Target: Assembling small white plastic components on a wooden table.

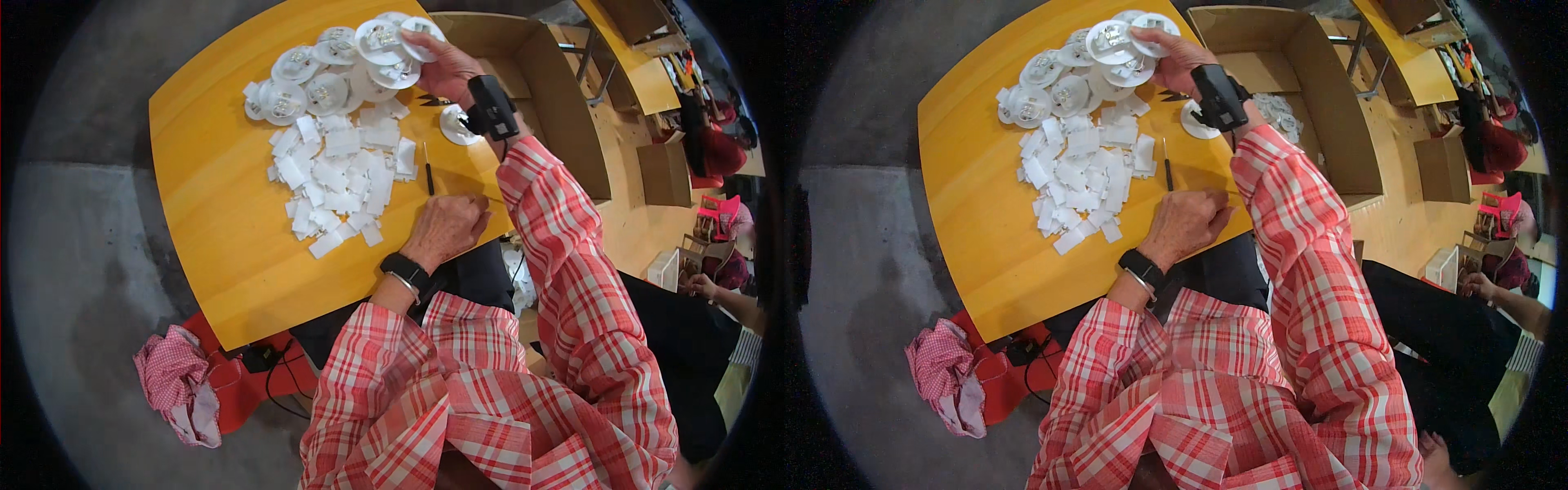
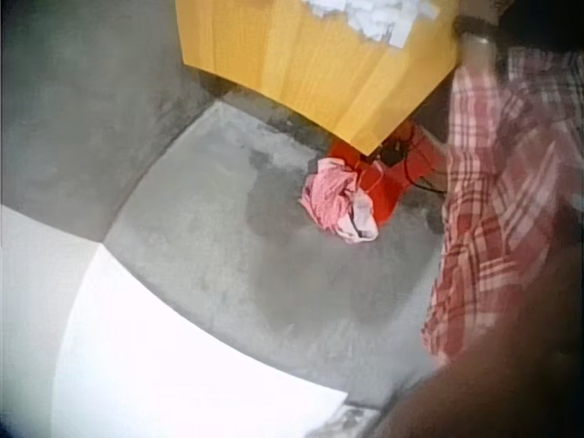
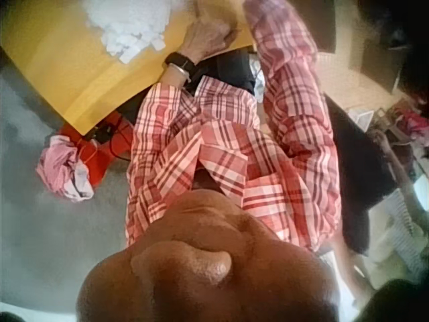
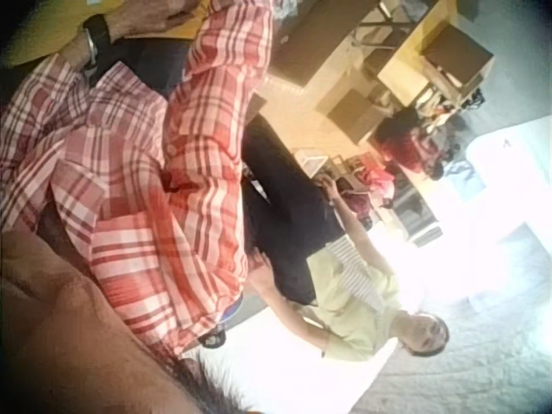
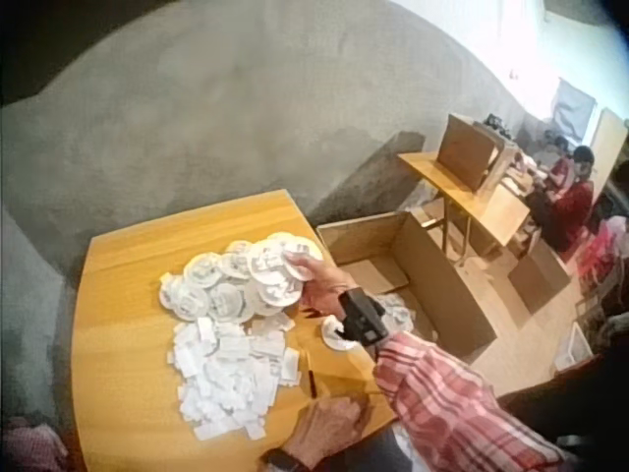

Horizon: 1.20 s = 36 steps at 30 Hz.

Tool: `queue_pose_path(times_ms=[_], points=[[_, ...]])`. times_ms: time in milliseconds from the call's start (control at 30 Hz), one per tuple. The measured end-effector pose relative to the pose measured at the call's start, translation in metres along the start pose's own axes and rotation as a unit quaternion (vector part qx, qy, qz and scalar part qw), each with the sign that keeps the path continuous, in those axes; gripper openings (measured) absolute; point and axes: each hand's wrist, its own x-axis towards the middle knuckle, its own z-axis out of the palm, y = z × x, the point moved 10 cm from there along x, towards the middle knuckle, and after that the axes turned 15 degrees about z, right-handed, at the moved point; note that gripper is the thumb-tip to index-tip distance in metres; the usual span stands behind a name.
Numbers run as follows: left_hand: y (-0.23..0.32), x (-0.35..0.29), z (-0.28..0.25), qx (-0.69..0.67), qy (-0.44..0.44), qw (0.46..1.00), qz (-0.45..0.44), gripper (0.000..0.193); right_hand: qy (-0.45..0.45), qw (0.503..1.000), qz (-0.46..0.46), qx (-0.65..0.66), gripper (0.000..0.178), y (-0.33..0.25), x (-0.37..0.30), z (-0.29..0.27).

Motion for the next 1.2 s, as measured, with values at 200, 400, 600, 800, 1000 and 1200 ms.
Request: queue_pose_path(times_ms=[200,400,600,800,1000,1200], points=[[-0.004,-0.003,0.005,0.014,-0.024,1.0,0.0,0.018,0.014,0.995,0.06,-0.08,0.047,0.014,0.015,0.001],[0.001,0.008,0.009,0.003,-0.001,1.0,0.027,0.02,0.035,0.973,0.104,-0.204,0.05,0.007,0.048,-0.038],[-0.009,-0.001,0.015,0.055,-0.043,0.998,0.004,0.019,0.037,0.927,0.074,-0.367,0.058,0.021,0.033,0.02],[-0.008,0.003,0.025,0.049,-0.056,0.997,0.01,0.019,0.211,0.704,0.025,-0.677,0.081,-0.012,0.022,0.011],[-0.012,0.003,0.018,0.034,-0.024,0.999,0.007,0.02,0.222,0.693,-0.07,-0.682,0.089,-0.021,-0.004,0.015],[-0.014,0.008,0.022,0.011,-0.03,0.999,0.001,0.02,0.156,0.596,-0.152,-0.773,0.068,-0.007,0.003,0.02]])
